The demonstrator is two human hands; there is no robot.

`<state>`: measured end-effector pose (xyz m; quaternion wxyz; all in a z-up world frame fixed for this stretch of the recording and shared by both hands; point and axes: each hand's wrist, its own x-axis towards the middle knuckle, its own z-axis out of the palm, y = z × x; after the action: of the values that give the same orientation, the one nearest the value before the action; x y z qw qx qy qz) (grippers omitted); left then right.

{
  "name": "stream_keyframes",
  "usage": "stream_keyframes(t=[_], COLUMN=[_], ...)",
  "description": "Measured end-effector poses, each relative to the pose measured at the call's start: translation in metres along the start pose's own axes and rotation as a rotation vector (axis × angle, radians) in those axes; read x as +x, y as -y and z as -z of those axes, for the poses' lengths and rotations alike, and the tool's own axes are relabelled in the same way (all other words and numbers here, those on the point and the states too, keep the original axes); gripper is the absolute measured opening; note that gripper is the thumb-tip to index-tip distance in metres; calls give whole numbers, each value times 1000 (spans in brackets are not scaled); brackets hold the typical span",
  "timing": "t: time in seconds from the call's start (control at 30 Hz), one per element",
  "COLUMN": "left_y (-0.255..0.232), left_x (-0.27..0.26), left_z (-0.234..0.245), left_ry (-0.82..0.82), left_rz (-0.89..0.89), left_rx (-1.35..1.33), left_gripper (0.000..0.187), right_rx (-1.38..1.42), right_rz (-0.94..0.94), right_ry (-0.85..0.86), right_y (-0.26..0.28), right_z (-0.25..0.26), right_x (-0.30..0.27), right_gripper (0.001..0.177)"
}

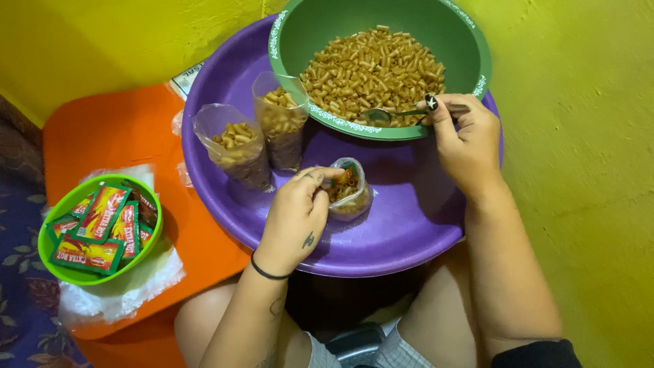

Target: A person is manually packaging snacks by scooping them from a large bowl into small plastic bags using a spoon.

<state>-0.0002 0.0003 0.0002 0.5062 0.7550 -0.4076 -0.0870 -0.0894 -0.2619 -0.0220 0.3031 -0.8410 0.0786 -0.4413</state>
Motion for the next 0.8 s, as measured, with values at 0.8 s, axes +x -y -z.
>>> stream_keyframes(t=[0.8], left_y=[-6], left_x=[-2], left_z=[2], left_ry=[46], left_rz=[-231], left_rx=[254], left_gripper=[37], right_rx=[511], right_rz=[-236], right_ry=[-242], right_y=[-29], right_z=[0], right_x=[3], right_gripper=[7])
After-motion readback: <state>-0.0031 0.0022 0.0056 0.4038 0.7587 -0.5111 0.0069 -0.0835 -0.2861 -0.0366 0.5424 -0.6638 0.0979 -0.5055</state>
